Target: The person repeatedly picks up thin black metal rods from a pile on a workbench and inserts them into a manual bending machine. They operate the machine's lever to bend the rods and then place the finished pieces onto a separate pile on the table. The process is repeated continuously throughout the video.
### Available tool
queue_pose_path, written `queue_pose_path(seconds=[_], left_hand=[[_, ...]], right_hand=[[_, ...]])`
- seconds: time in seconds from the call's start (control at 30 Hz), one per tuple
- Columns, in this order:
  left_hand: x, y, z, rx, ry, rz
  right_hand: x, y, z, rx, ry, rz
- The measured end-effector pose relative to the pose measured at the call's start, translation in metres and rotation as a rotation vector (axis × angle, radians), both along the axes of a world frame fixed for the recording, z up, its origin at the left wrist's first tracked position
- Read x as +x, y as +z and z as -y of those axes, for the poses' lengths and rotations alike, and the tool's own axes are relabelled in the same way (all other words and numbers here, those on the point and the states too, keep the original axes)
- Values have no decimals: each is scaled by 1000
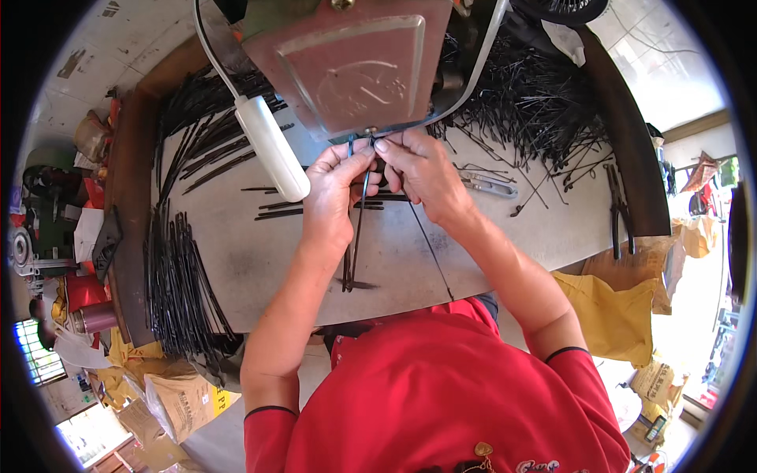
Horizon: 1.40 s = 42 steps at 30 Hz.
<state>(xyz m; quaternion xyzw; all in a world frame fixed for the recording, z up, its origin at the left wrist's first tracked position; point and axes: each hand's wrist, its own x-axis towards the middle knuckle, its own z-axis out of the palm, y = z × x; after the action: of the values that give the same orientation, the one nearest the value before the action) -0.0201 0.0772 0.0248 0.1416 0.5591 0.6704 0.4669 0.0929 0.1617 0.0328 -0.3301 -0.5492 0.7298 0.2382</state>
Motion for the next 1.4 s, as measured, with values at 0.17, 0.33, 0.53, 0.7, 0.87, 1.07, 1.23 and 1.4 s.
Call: queue_pose_path(seconds=[0.17, 0.33, 0.53, 0.7, 0.87, 1.07, 1.23, 1.4], left_hand=[[2, 0, 0, 5, 8, -16], [16, -12, 17, 67, -9, -30], [15, -11, 14, 109, -71, -37], [14, -8, 11, 132, -70, -44], [16, -6, 10, 170, -32, -61], [13, -8, 0, 174, 24, -86], [19, -13, 1, 180, 105, 17], [12, 2, 0, 57, -48, -71]], right_hand=[[4, 5, -8, 212, 118, 205], [28, -5, 12, 93, 57, 200], [32, -4, 12, 26, 69, 48], [33, 0, 14, 23, 89, 31], [31, 5, 2, 78, 147, 88], [20, -3, -10, -62, 142, -7], [17, -7, 1, -87, 108, -36], [16, 9, -15, 49, 191, 147]])
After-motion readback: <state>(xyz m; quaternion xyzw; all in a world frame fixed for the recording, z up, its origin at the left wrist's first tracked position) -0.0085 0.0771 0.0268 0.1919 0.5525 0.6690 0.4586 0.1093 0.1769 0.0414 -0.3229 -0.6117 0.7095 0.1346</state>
